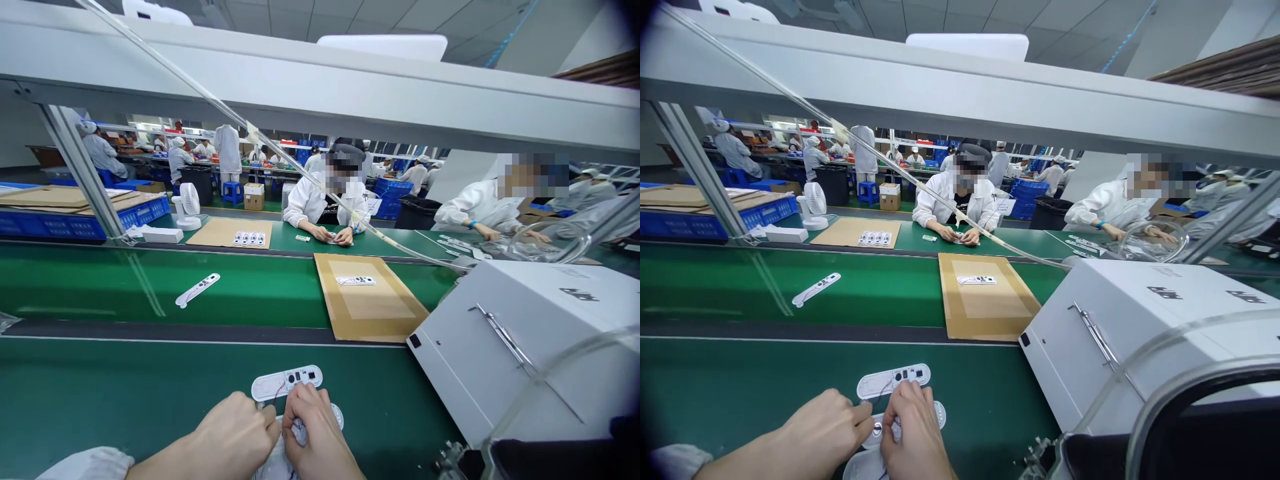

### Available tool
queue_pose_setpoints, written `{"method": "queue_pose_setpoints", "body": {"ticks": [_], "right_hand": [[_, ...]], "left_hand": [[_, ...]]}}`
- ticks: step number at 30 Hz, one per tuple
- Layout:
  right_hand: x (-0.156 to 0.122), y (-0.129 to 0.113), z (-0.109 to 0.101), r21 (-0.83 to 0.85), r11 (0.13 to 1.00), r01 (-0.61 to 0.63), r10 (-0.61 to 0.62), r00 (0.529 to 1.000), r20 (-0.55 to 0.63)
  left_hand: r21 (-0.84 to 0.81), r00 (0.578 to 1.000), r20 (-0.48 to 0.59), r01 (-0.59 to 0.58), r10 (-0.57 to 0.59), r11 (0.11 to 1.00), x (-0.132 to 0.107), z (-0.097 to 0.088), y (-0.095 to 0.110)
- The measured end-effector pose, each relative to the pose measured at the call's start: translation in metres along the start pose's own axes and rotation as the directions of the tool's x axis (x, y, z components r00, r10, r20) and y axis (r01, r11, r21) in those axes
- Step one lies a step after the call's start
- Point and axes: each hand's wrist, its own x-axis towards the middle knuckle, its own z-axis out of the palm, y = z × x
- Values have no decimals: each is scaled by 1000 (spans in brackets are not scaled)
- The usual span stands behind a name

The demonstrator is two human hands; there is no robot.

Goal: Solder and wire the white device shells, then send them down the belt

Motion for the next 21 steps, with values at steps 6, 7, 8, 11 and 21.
{"method": "queue_pose_setpoints", "body": {"ticks": [6,7,8,11,21], "right_hand": [[-2,-1,-4,25,999,25,-25,1000,-18],[-2,-2,-5,35,999,27,-27,1000,-16],[-2,-2,-5,43,999,30,-29,999,-16],[-2,-1,-5,68,996,51,-49,998,-37],[14,27,2,225,954,196,-137,957,-255]], "left_hand": [[1,973,130,190,-188,982,-14,-11,-3],[-38,970,95,229,-225,973,-18,-11,-7],[-86,963,49,267,-263,960,-22,-11,-12],[-224,899,-97,399,-428,889,-31,-8,-34],[-541,790,-356,261,-499,799,-5,36,-41]]}}
